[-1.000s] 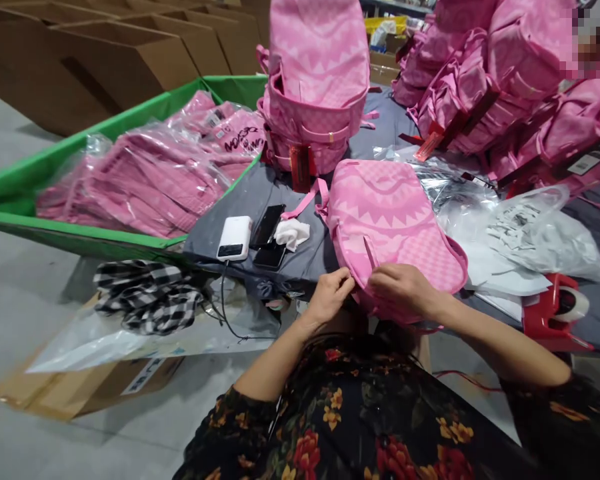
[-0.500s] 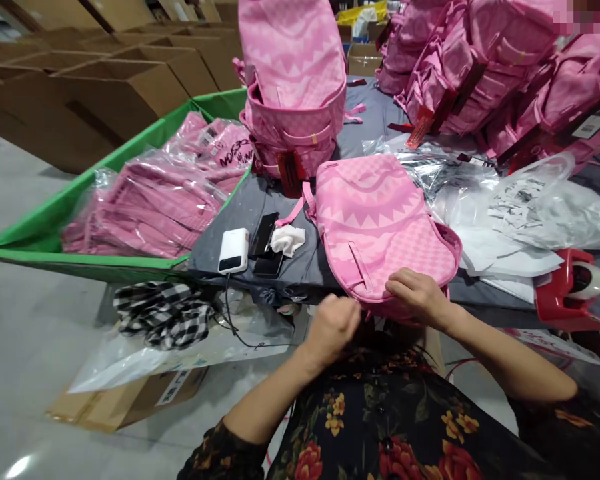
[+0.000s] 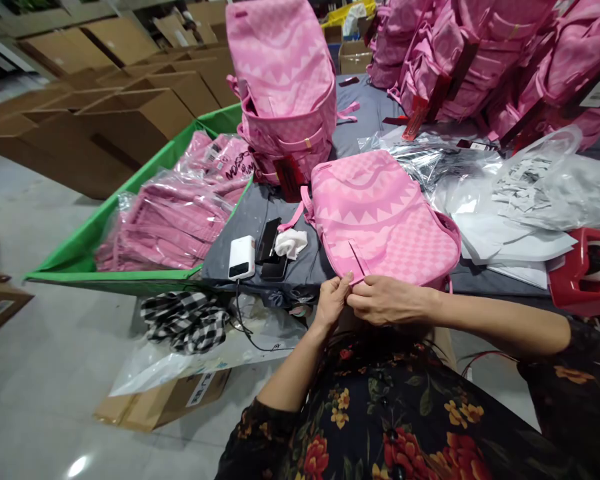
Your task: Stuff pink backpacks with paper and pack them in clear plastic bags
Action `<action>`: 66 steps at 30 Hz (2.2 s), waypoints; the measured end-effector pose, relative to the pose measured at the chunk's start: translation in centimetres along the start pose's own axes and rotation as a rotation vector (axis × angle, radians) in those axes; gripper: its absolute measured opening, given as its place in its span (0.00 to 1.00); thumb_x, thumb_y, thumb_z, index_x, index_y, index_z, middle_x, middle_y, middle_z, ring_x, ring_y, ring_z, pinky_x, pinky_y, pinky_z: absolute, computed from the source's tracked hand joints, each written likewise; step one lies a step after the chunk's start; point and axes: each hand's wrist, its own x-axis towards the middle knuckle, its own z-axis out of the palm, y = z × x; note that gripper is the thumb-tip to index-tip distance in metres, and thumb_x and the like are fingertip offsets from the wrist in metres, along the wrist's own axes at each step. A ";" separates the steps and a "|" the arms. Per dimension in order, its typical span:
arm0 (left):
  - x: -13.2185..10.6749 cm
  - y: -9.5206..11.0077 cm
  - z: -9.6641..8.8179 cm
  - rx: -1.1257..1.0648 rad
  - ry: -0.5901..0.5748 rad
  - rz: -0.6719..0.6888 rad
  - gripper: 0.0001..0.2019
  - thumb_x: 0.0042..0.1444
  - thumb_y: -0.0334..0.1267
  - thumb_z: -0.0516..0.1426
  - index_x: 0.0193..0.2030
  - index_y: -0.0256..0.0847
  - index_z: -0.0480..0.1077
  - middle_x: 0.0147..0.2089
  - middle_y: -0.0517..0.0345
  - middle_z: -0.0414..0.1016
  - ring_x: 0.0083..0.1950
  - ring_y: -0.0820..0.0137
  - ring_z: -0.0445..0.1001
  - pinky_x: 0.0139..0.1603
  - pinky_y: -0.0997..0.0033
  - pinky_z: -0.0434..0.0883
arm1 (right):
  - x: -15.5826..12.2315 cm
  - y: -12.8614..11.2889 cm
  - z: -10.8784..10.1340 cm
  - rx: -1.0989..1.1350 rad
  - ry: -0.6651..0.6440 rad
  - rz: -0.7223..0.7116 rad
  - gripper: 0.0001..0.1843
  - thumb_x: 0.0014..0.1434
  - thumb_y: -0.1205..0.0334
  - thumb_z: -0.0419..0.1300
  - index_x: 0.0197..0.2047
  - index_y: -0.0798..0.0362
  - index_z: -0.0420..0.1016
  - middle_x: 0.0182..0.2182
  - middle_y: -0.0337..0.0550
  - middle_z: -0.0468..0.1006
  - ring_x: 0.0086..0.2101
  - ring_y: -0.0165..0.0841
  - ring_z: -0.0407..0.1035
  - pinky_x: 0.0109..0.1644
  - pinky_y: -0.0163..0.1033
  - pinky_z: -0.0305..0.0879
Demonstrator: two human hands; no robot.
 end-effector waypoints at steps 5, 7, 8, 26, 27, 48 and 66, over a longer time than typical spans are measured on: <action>2.8 1.8 0.5 -0.036 0.042 0.023 0.27 0.49 0.60 0.63 0.19 0.43 0.56 0.13 0.69 0.54 0.14 0.79 0.56 0.18 0.76 0.55 | -1.8 1.8 -1.8 -0.089 -0.131 0.042 0.11 0.68 0.70 0.54 0.38 0.55 0.78 0.35 0.46 0.72 0.35 0.36 0.63 0.34 0.44 0.56; 4.4 3.1 -0.6 -0.003 0.120 0.058 0.24 0.51 0.54 0.61 0.18 0.44 0.56 0.11 0.70 0.51 0.12 0.79 0.53 0.16 0.76 0.52 | -4.9 3.6 -3.1 -0.044 -0.169 0.046 0.11 0.68 0.69 0.56 0.34 0.54 0.76 0.35 0.45 0.72 0.35 0.36 0.63 0.36 0.44 0.57; 5.2 3.8 -1.5 0.020 0.171 0.067 0.22 0.52 0.51 0.61 0.18 0.43 0.56 0.11 0.71 0.51 0.11 0.79 0.52 0.15 0.76 0.50 | -6.9 4.5 -3.6 -0.017 -0.190 0.070 0.11 0.68 0.69 0.57 0.33 0.53 0.76 0.35 0.45 0.72 0.36 0.35 0.64 0.37 0.43 0.57; 4.0 6.8 2.0 1.435 -0.140 1.223 0.12 0.64 0.42 0.60 0.50 0.38 0.71 0.42 0.49 0.74 0.42 0.61 0.69 0.43 0.64 0.67 | -3.7 -2.2 5.0 0.281 0.665 1.439 0.21 0.67 0.40 0.57 0.42 0.51 0.69 0.31 0.43 0.78 0.29 0.34 0.73 0.34 0.37 0.64; 4.3 6.7 2.1 1.429 -0.162 1.235 0.12 0.64 0.40 0.60 0.50 0.37 0.70 0.42 0.49 0.74 0.42 0.61 0.69 0.43 0.64 0.68 | -3.3 -2.1 4.9 0.313 0.659 1.475 0.20 0.68 0.41 0.57 0.42 0.51 0.68 0.29 0.41 0.78 0.27 0.33 0.73 0.33 0.36 0.63; 4.6 6.7 1.5 1.398 -0.282 1.371 0.05 0.67 0.34 0.56 0.47 0.35 0.70 0.36 0.53 0.70 0.38 0.64 0.68 0.39 0.65 0.68 | -3.5 -2.7 3.8 0.430 0.701 1.309 0.10 0.70 0.53 0.55 0.41 0.50 0.66 0.30 0.41 0.77 0.28 0.32 0.73 0.34 0.35 0.67; 1.8 5.2 2.7 1.469 -0.535 1.513 0.07 0.66 0.28 0.53 0.37 0.42 0.67 0.31 0.56 0.66 0.33 0.65 0.65 0.32 0.64 0.63 | -13.8 10.6 5.7 0.757 0.861 1.440 0.21 0.56 0.41 0.66 0.28 0.51 0.71 0.22 0.37 0.76 0.22 0.30 0.68 0.30 0.36 0.65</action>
